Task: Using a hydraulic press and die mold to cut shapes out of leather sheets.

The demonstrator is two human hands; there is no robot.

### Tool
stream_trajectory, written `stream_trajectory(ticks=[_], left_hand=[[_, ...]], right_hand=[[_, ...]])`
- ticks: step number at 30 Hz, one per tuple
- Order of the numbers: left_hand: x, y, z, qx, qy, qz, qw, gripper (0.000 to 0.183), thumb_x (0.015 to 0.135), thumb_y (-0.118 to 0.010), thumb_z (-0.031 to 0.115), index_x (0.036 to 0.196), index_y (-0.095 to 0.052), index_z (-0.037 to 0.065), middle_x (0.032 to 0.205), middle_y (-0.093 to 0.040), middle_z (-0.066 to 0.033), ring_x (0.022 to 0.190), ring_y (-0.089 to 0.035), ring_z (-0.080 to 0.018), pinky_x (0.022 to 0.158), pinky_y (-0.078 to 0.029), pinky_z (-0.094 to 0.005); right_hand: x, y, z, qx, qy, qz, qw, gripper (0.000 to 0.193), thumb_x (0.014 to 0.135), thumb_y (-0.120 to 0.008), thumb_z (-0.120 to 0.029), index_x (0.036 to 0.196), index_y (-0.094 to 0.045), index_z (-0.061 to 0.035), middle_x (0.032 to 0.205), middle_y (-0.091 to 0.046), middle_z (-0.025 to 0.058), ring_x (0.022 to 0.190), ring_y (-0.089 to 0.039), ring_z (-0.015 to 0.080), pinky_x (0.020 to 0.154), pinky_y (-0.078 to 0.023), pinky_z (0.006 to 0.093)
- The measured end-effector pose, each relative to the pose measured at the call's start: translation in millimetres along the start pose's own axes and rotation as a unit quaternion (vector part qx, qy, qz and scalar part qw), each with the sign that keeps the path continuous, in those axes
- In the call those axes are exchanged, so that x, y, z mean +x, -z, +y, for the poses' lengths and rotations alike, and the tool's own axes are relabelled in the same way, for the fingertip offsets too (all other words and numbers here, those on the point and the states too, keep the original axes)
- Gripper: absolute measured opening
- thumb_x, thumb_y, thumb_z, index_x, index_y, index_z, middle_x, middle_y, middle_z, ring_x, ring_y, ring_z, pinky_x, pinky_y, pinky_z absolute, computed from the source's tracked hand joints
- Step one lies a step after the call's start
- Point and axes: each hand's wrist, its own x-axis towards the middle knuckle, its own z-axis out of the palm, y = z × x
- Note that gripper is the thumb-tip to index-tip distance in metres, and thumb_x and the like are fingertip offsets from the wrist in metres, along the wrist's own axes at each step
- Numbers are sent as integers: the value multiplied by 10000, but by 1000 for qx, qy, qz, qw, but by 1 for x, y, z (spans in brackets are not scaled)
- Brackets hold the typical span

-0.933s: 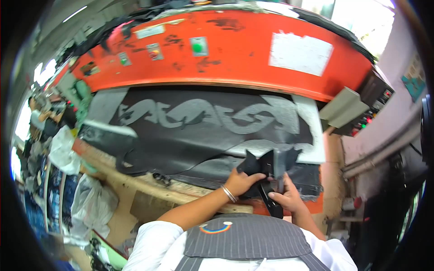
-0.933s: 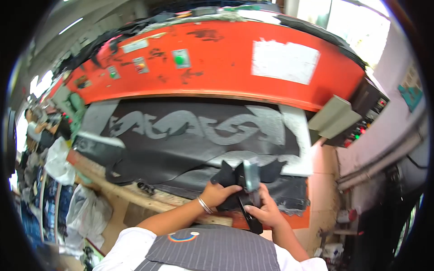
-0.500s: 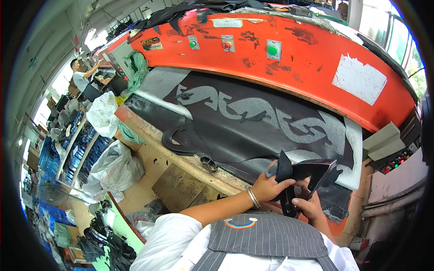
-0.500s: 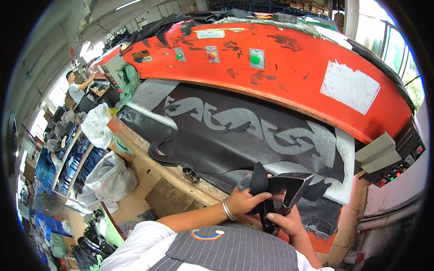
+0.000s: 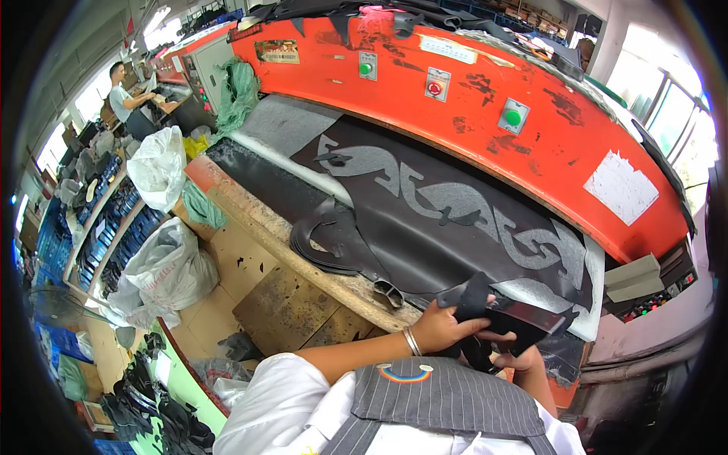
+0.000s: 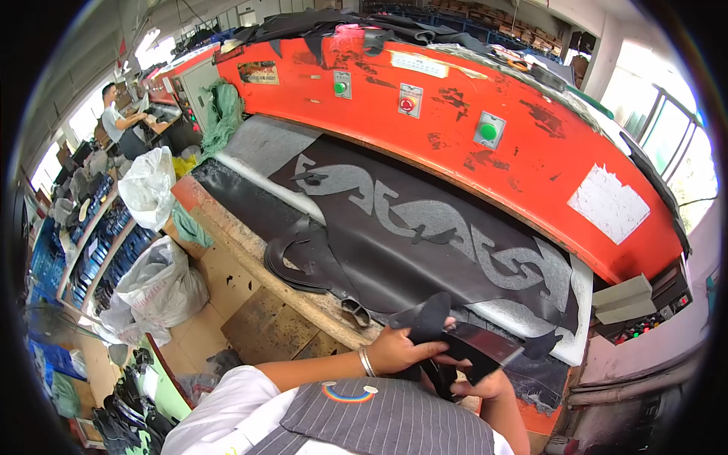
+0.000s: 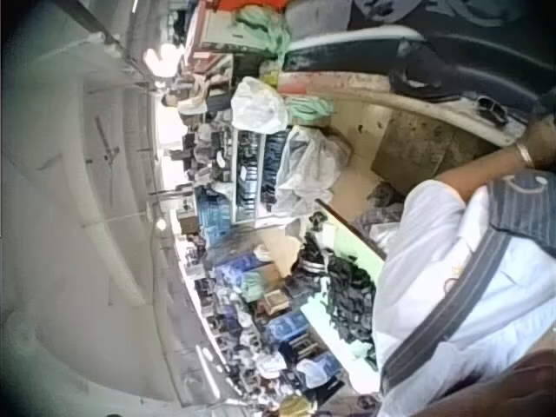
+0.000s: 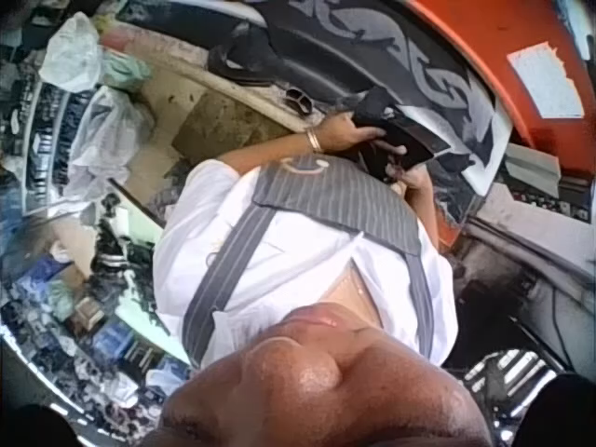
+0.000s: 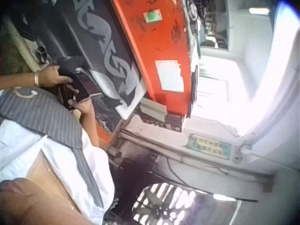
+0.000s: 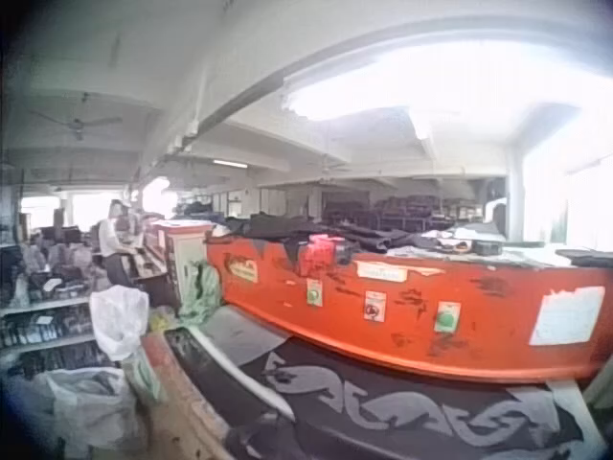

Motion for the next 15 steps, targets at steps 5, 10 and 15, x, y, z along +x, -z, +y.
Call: stream_trajectory(ticks=[5, 10, 15], left_hand=[[-14, 60, -7, 111, 95, 77, 986, 321, 865, -689, 269, 1106, -646, 61, 974, -692, -135, 916, -680, -275, 794, -522, -350], [-20, 105, 16, 187, 116, 49, 974, 295, 898, -630, 304, 1087, -656, 79, 979, -678, -154, 940, -657, -326, 820, -510, -380], [-24, 157, 2, 576, 103, -160, 795, 372, 963, -416, 252, 1317, -530, 247, 1091, -617, -216, 1022, -622, -403, 968, -405, -568]], right_hand=[[66, -54, 0, -127, -61, 132, 981, 350, 675, -760, -88, 1007, -690, -2, 1165, -607, 140, 1058, -602, 252, 907, -464, 366], [108, -89, -11, -253, -31, 140, 957, 336, 685, -773, -134, 989, -689, -18, 1178, -594, 151, 1045, -606, 265, 897, -466, 368], [127, -102, -8, -333, -42, 175, 925, 334, 690, -768, -135, 991, -679, -20, 1160, -581, 156, 1019, -617, 292, 860, -489, 357]])
